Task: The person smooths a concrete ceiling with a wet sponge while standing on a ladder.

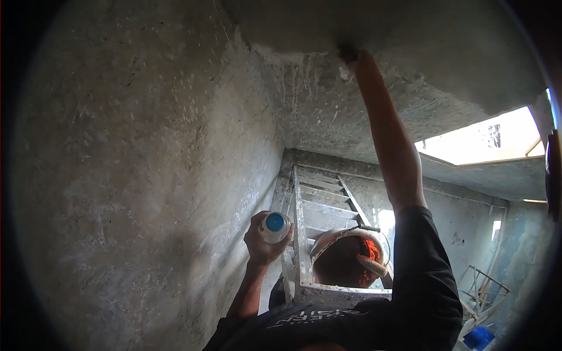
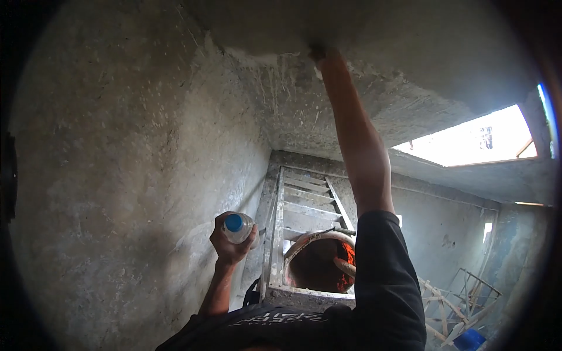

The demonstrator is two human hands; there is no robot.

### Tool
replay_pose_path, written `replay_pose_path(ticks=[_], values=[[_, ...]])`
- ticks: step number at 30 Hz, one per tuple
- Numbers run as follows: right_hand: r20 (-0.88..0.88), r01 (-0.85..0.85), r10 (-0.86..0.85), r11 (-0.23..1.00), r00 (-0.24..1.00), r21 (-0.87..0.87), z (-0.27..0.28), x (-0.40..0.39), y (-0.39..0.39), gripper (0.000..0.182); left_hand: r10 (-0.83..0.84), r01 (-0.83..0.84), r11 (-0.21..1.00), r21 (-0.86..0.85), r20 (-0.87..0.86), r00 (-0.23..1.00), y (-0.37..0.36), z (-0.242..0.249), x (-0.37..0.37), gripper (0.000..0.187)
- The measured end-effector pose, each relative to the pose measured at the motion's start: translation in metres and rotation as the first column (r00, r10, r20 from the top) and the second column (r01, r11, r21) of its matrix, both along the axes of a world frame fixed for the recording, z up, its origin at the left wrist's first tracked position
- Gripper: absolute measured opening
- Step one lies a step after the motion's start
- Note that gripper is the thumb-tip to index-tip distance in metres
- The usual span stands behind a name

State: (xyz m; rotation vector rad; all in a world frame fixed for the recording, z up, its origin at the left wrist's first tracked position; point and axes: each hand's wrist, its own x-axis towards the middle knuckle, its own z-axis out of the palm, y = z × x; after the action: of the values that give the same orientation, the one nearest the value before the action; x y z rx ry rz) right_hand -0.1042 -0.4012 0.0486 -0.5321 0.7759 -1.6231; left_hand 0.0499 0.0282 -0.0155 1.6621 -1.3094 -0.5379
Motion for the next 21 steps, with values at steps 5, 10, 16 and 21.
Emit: replay_pose_path(ticks=[5, 10, 16, 21], values=[[0.017, -0.008, 0.008, 0.999, 1.000, 0.041, -0.002, -0.029, -0.060, 0.038, 0.020, -0.021, 0.999, -0.040, -0.004, 1.000, 0.002, -0.003, 0.005, 0.054], [0.013, -0.011, 0.011, 0.999, 1.000, 0.045, -0.004, -0.012, 0.008, 0.038, 0.057, -0.057, 0.998, 0.007, -0.052, 0.997, 0.005, -0.006, 0.005, 0.055], [0.045, 0.009, -0.009, 1.000, 0.999, -0.007, -0.004, -0.004, -0.015, 0.039, 0.011, -0.012, 1.000, -0.026, -0.030, 0.999, 0.003, -0.004, 0.006, 0.054], [0.050, 0.002, -0.003, 1.000, 0.999, 0.019, -0.009, -0.045, -0.027, 0.039, 0.053, -0.054, 0.998, -0.020, -0.027, 0.998, 0.003, 0.000, 0.006, 0.054]])
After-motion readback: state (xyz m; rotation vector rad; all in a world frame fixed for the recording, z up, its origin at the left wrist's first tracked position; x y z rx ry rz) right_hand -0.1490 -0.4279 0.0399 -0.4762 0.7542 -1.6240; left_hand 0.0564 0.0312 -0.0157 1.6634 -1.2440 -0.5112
